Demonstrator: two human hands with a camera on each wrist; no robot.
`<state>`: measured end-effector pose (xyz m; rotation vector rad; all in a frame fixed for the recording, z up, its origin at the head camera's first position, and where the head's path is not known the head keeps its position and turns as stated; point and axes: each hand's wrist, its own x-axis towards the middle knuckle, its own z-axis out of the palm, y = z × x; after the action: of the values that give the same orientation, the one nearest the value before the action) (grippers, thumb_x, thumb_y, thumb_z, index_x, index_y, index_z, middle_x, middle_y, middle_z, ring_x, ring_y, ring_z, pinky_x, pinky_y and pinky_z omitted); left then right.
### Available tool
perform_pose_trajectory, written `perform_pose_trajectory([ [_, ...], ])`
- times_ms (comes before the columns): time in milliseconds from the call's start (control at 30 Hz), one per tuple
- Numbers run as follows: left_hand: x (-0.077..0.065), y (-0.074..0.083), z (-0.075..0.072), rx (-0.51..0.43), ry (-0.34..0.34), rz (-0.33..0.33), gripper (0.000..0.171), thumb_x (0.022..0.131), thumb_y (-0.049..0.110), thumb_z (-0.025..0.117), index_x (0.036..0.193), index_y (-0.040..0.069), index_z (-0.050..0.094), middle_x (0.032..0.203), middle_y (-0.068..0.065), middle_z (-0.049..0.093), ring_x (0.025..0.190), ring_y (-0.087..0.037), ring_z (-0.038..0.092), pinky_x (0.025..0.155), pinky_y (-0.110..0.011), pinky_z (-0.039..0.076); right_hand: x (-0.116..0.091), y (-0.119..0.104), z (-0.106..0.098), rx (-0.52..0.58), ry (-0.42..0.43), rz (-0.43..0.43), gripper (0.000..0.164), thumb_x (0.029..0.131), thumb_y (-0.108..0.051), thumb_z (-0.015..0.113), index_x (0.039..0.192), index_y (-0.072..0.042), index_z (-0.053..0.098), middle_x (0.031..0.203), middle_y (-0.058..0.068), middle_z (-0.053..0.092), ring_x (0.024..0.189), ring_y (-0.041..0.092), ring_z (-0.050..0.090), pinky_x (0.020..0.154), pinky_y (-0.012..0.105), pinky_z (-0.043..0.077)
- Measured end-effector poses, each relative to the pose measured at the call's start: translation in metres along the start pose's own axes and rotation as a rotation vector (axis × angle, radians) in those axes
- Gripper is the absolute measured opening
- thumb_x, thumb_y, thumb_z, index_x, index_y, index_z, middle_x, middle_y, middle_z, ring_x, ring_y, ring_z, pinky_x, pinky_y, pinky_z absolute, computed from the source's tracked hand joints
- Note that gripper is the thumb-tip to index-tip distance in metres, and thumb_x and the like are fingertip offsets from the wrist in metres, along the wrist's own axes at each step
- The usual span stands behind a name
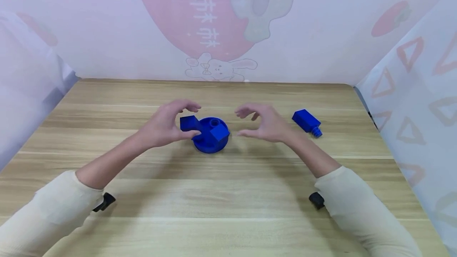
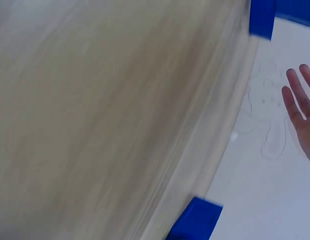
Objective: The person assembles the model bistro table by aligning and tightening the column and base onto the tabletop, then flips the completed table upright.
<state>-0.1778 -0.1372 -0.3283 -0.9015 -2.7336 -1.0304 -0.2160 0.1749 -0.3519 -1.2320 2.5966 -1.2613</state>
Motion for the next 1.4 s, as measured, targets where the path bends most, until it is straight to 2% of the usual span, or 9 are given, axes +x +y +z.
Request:
perform_pose_trajectory([
  [167,0.003,0.014,0.012,0.057,-0.003,0.139,0.052,0.082,0.023,0.089,0.123,0.0,0.067,0.121,-0.015,0.07,0.117,-0.032,0.064,0.101,-0.047,0.053,-0.011,0.005,-0.017,-0.138,0.07,0.191,0.034,0.092,-0.002,0.076,0.124,0.002,0.067,0.119,0.021,0.072,0.116,0.036,0.065,0.099,0.06,0.048],
  [267,0.005,0.021,0.021,0.065,-0.036,0.167,0.05,0.083,0.029,0.088,0.12,0.002,0.068,0.117,-0.012,0.072,0.111,-0.03,0.068,0.095,-0.045,0.057,-0.017,0.008,-0.026,-0.213,0.097,0.303,0.034,0.093,-0.003,0.073,0.126,0.004,0.066,0.123,0.024,0.07,0.121,0.04,0.062,0.104,0.06,0.044],
  [433,0.008,0.029,0.031,0.076,-0.073,0.117,0.043,0.086,0.029,0.086,0.115,0.001,0.071,0.111,-0.01,0.074,0.102,-0.023,0.07,0.088,-0.038,0.06,-0.027,0.012,-0.04,-0.369,0.078,0.46,0.043,0.093,-0.011,0.074,0.131,0.005,0.063,0.135,0.026,0.063,0.13,0.045,0.054,0.108,0.06,0.041],
  [633,0.011,0.033,0.034,0.101,-0.101,0.037,0.046,0.088,0.028,0.085,0.12,-0.001,0.07,0.116,-0.012,0.073,0.106,-0.024,0.069,0.092,-0.038,0.059,-0.037,0.022,-0.052,-0.528,0.049,0.575,0.05,0.092,-0.022,0.074,0.133,0.003,0.061,0.142,0.031,0.054,0.129,0.051,0.052,0.101,0.063,0.044],
  [800,0.011,0.034,0.034,0.082,-0.131,0.004,0.045,0.09,0.026,0.083,0.122,-0.001,0.069,0.118,-0.013,0.071,0.108,-0.025,0.068,0.092,-0.039,0.059,-0.044,0.035,-0.063,-0.559,0.026,0.644,0.054,0.092,-0.023,0.073,0.134,0.006,0.057,0.141,0.035,0.051,0.127,0.052,0.051,0.098,0.065,0.044],
  [1100,0.013,0.033,0.028,0.069,-0.179,0.031,0.042,0.09,0.02,0.08,0.123,-0.003,0.069,0.121,-0.014,0.071,0.112,-0.027,0.067,0.095,-0.04,0.057,-0.05,0.048,-0.073,-0.556,-0.04,0.765,0.059,0.092,-0.022,0.073,0.137,0.011,0.053,0.139,0.038,0.05,0.127,0.053,0.051,0.095,0.067,0.047],
  [1400,0.009,0.032,0.017,0.031,-0.242,0.005,0.044,0.088,0.008,0.074,0.129,-0.004,0.066,0.134,-0.02,0.066,0.123,-0.035,0.064,0.097,-0.048,0.056,-0.051,0.053,-0.076,-0.544,-0.059,0.816,0.058,0.092,-0.02,0.074,0.138,0.009,0.052,0.133,0.042,0.054,0.117,0.056,0.057,0.089,0.068,0.05],
])
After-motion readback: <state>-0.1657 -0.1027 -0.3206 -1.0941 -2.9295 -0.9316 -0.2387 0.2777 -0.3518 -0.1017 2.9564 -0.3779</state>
